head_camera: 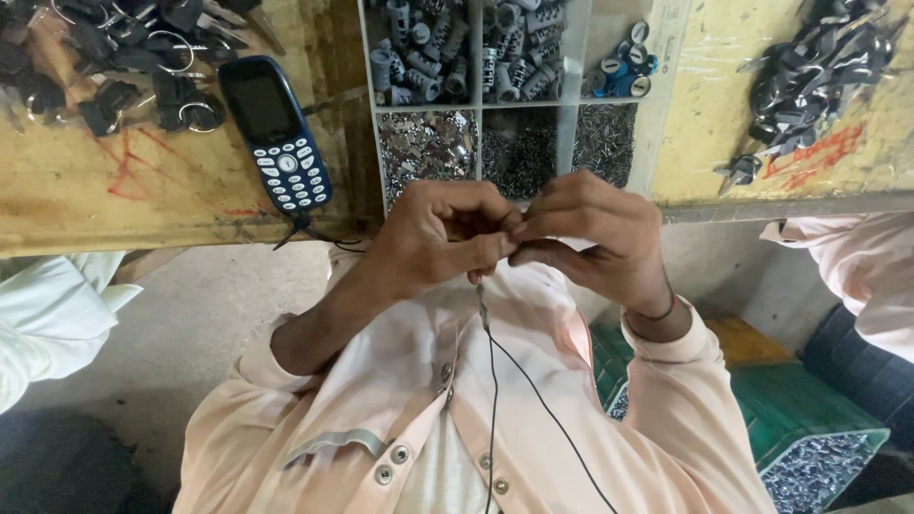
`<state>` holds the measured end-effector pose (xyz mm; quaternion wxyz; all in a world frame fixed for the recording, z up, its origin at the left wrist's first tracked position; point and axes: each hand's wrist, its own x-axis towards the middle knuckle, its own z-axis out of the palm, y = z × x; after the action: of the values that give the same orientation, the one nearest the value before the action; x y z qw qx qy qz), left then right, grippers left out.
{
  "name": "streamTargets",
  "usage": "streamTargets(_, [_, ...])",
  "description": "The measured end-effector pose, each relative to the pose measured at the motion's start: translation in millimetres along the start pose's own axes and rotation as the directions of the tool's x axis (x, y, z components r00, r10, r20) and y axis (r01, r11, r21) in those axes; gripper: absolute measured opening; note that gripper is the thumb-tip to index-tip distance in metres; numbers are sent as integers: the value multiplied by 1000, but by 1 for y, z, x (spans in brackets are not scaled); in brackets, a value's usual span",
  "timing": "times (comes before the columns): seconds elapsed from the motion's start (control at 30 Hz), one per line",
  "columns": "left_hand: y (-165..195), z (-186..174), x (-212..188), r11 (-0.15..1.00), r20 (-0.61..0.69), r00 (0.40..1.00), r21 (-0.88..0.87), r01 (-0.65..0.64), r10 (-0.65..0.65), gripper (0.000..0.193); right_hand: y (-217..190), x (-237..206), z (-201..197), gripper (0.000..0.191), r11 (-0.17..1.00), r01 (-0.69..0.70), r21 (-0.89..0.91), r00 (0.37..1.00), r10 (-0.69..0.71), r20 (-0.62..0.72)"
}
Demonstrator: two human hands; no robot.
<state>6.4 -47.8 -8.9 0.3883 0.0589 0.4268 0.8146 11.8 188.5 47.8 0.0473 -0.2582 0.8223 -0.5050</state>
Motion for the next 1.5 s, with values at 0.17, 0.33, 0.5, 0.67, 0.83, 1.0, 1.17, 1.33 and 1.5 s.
streamTargets(0.17, [-7, 2, 0, 988, -101, 995, -153, 0, -16, 17, 4, 48, -10, 19, 928, -153, -339, 976, 89, -196])
streamTargets(0.33, [-2, 1, -1, 981, -112, 994, -195, -25, 3, 15, 26, 105, 4, 33, 689, -49, -723, 985, -86, -149])
streamTargets(0.5, [9, -6, -6, 959, -147, 987, -260, -108, 72, 15, 2, 65, 2, 30, 733, -449, 511, 853, 522, 2])
streamTargets(0.67, [10, 3, -1, 999, -222, 975, -19, -39, 34, 19, -14, 13, 18, 35, 948, -178, -262, 982, 155, -106])
streamTargets(0.83, [11, 15, -1, 995, -256, 966, 94, -10, 34, 20, -18, 7, 11, 30, 954, -165, -250, 986, 152, -71])
streamTargets(1.0, [9, 15, -6, 980, -293, 951, 195, -42, 99, 21, -20, 11, 8, 33, 938, -96, -333, 994, 76, -73])
streamTargets(1.17, [5, 15, -7, 982, -314, 945, 188, -28, 87, 20, -11, 9, 9, 46, 941, -9, -338, 999, -5, -41])
streamTargets(1.33, [6, 20, -3, 969, -341, 928, 236, -73, 153, 18, -7, 3, 0, 49, 927, 7, -375, 1000, -15, -18])
streamTargets(1.5, [5, 31, 6, 737, -285, 840, 651, -185, 462, 8, -22, 10, 12, 49, 888, -65, -455, 997, 45, -56])
